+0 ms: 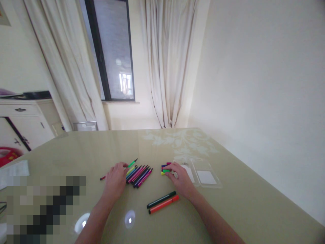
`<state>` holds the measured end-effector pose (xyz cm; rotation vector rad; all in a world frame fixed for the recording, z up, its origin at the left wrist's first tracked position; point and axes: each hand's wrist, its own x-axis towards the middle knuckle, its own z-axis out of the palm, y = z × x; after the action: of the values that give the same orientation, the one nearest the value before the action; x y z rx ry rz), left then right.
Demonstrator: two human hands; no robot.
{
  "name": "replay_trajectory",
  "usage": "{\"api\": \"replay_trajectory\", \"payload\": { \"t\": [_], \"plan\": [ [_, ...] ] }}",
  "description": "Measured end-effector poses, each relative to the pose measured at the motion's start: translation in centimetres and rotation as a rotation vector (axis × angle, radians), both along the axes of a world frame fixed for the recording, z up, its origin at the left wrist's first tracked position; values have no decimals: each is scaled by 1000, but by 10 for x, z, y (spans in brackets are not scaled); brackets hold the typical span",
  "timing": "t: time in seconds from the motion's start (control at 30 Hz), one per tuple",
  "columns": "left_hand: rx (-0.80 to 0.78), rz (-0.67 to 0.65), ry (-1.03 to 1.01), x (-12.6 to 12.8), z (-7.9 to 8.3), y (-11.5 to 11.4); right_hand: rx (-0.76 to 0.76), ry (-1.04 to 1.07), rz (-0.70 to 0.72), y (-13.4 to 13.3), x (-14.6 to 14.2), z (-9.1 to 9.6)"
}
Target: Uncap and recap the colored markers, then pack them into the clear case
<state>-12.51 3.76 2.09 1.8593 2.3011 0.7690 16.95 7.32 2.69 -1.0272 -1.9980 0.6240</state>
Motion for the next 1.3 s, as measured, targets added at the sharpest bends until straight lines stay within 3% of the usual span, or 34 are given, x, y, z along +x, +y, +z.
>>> {"api": "replay_trajectory", "payload": {
  "t": [0.13, 0.27, 0.7, 0.97, 1.13, 1.3],
  "plan": [
    [42, -325, -399, 41, 8, -5, -53, 167, 13, -1, -3, 1],
    [57, -462, -407, 65, 11, -15, -44, 250, 9, -2, -2, 3],
    [139, -608, -400, 73, 6, -21, -79, 256, 87, -7, -3, 8],
    [125, -554, -413, 81, 5, -25, -124, 224, 123, -9, 2, 8],
    [22, -564, -321, 85, 7, -28, -195, 103, 164, -5, 10, 15],
    [-87, -593, -200, 90, 2, -32, -30, -27, 3, 3, 14, 6]
  ]
}}
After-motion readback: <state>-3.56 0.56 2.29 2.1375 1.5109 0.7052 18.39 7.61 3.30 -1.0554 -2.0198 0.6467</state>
